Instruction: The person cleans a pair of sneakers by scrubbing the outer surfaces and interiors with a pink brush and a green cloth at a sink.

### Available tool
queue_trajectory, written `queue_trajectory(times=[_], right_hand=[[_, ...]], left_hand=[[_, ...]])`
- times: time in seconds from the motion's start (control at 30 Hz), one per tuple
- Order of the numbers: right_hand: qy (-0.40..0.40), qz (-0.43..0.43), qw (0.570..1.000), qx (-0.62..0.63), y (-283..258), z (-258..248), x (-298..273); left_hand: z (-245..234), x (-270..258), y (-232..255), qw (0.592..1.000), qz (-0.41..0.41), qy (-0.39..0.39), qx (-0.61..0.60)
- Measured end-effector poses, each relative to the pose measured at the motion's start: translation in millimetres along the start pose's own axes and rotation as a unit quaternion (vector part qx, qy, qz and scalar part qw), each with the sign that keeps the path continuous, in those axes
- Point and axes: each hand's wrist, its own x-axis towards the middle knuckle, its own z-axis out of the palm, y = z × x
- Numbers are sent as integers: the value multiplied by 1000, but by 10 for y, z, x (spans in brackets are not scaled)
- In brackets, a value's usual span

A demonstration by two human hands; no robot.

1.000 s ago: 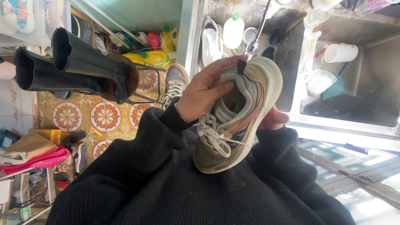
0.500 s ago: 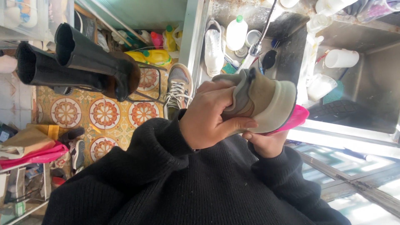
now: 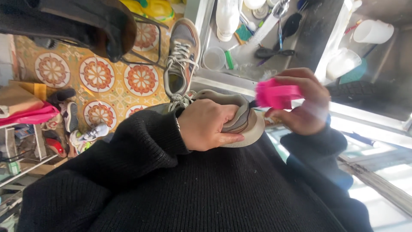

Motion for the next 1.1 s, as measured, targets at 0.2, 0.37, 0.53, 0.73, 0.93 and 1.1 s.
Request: queue_trajectory(times=[0.2,0.37,0.53,0.73,0.93,1.1], right_hand=[[-163,-135,976,60,-510,207,437],[-60,-278,957,49,250,47,404],[43,-8,999,16,615,-122,-164],[237,208,863,394,819,613,-1014],[264,172,906,282,518,432,-1329],[206,191,940,192,37,169,-931]], left_hand=[[121,32,1,997,33,36,-53],[149,-26,75,999,15,33,-3],[-72,-223,208,975,222,31,1],[-377,-255,209,967,236,-23,-88],[-181,-284,184,980,55,-52,-185],[-249,-247,55,972,125,-60,-188]])
